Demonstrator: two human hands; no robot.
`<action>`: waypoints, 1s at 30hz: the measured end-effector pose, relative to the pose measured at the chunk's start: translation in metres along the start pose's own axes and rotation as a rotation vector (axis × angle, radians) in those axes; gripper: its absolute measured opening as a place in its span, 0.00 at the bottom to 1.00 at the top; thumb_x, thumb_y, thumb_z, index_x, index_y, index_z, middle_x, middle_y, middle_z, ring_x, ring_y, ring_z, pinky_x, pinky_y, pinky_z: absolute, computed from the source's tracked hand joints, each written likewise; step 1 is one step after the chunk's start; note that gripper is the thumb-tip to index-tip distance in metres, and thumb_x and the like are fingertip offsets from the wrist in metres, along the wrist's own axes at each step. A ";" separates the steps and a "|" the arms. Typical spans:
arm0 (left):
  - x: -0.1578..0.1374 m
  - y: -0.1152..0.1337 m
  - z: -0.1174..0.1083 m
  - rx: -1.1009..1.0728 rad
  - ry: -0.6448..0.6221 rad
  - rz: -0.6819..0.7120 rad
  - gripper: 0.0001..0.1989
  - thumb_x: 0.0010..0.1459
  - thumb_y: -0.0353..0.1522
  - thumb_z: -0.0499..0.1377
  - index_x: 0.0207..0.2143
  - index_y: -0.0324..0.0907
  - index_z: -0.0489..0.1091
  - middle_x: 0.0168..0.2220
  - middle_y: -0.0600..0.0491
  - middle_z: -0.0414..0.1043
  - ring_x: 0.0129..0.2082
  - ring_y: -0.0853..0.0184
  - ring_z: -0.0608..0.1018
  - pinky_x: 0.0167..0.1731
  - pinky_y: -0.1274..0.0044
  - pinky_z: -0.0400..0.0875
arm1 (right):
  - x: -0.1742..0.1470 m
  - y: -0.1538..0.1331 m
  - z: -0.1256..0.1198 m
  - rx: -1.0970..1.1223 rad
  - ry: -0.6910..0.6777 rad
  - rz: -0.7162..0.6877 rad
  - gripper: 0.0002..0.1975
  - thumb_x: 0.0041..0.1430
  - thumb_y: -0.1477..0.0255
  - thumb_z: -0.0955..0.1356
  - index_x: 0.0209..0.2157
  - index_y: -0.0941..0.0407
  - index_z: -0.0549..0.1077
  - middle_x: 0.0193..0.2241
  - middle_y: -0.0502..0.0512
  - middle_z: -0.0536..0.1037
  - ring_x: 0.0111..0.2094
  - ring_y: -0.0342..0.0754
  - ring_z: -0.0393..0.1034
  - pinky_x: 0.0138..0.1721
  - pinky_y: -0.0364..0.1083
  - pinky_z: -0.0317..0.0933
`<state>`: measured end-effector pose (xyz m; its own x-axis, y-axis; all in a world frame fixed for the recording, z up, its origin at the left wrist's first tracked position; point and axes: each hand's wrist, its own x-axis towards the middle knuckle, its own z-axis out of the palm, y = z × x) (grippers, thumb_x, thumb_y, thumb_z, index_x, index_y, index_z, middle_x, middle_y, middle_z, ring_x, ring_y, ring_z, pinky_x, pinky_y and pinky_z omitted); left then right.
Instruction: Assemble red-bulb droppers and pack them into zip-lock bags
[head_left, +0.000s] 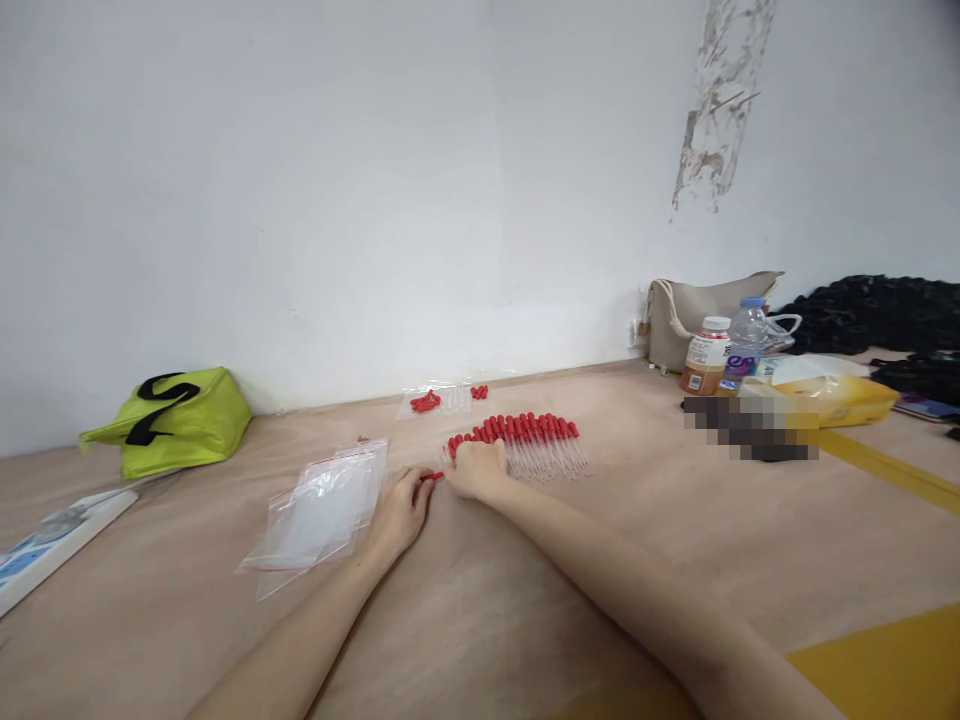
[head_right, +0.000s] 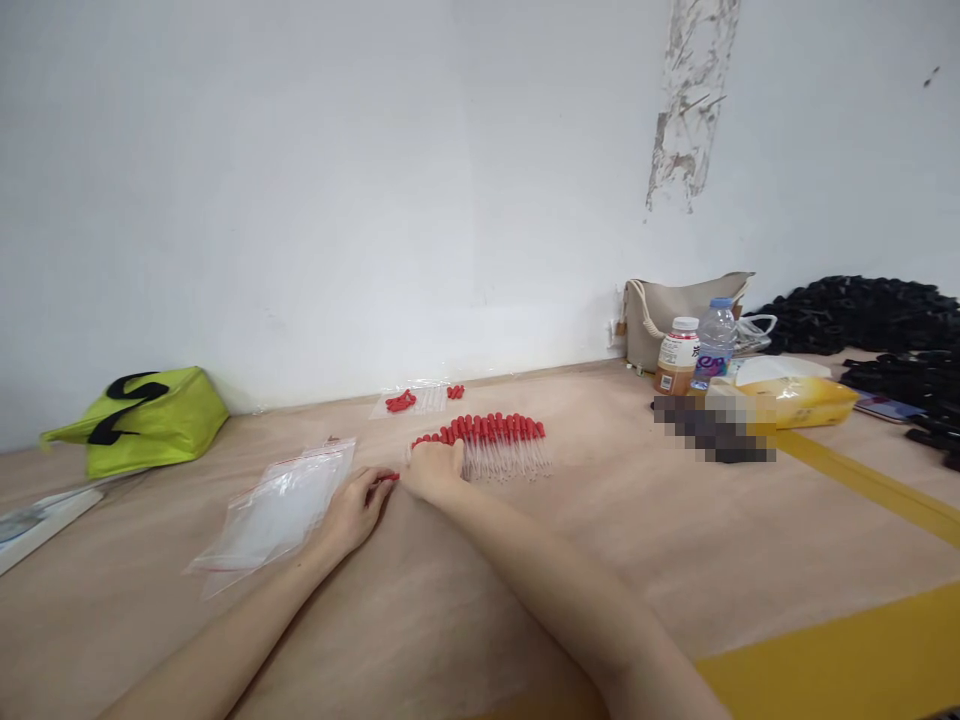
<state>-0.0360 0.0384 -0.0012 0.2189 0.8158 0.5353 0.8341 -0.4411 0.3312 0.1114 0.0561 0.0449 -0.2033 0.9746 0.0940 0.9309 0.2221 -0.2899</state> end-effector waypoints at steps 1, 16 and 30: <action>0.000 0.000 -0.001 -0.008 0.009 -0.001 0.10 0.57 0.31 0.49 0.36 0.40 0.68 0.36 0.49 0.71 0.38 0.62 0.72 0.39 0.70 0.66 | -0.005 0.007 -0.003 0.008 0.052 -0.026 0.16 0.56 0.66 0.57 0.35 0.60 0.70 0.36 0.63 0.74 0.39 0.52 0.67 0.43 0.51 0.48; -0.031 0.053 0.004 -0.525 -0.199 -0.108 0.16 0.60 0.36 0.46 0.47 0.40 0.65 0.30 0.52 0.73 0.30 0.67 0.75 0.35 0.72 0.69 | -0.081 0.112 0.003 0.317 0.361 -0.554 0.12 0.60 0.74 0.57 0.41 0.55 0.68 0.36 0.55 0.74 0.37 0.44 0.66 0.40 0.46 0.54; -0.028 0.054 0.005 -0.667 -0.252 -0.184 0.16 0.58 0.38 0.48 0.43 0.39 0.66 0.27 0.52 0.72 0.28 0.67 0.75 0.33 0.73 0.69 | -0.085 0.102 0.006 0.297 0.298 -0.572 0.11 0.59 0.74 0.58 0.39 0.54 0.68 0.36 0.52 0.74 0.35 0.43 0.67 0.38 0.45 0.51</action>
<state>0.0057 -0.0063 -0.0024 0.2817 0.9244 0.2573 0.4011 -0.3571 0.8436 0.2219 -0.0036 0.0018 -0.5042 0.6629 0.5535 0.5724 0.7365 -0.3606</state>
